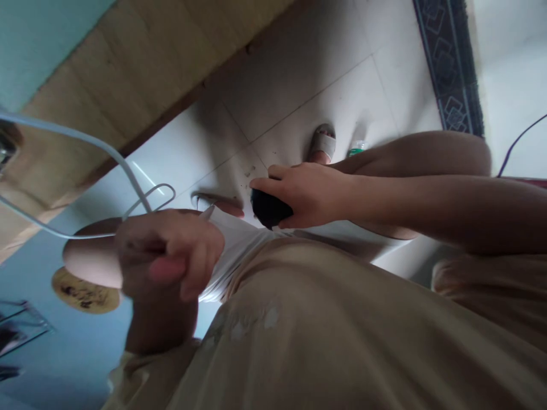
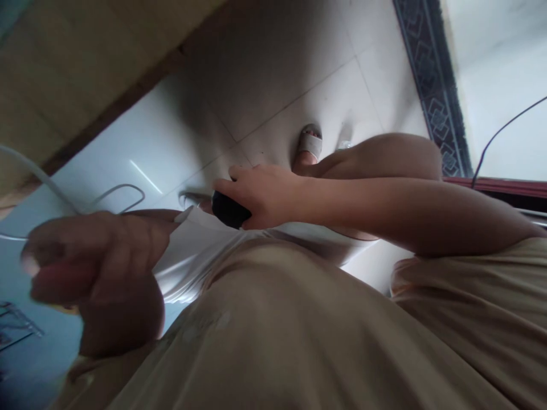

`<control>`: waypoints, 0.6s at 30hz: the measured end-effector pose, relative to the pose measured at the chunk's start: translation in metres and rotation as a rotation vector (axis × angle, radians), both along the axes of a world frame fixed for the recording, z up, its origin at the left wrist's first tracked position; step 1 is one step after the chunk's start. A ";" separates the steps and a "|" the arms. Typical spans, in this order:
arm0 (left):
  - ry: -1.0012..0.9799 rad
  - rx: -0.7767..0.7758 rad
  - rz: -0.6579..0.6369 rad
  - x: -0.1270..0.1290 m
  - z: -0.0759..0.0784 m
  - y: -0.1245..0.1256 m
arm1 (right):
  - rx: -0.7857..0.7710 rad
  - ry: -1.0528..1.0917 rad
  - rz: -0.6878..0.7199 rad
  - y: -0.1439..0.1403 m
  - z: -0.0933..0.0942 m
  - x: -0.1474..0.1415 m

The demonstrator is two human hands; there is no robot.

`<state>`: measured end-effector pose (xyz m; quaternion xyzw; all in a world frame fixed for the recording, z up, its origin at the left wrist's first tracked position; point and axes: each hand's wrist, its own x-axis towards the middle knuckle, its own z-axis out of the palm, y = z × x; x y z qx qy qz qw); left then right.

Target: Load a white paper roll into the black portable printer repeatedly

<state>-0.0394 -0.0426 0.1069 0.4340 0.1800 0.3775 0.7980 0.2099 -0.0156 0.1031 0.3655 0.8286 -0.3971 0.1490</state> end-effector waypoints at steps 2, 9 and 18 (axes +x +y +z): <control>0.034 0.038 0.074 0.013 -0.007 0.010 | -0.026 0.031 -0.032 0.005 0.006 0.000; 0.457 -0.173 0.651 0.048 -0.041 0.006 | -0.059 0.170 -0.190 0.025 0.012 0.007; 0.470 -0.427 0.742 0.049 -0.089 0.008 | -0.037 0.204 -0.289 0.041 0.002 0.014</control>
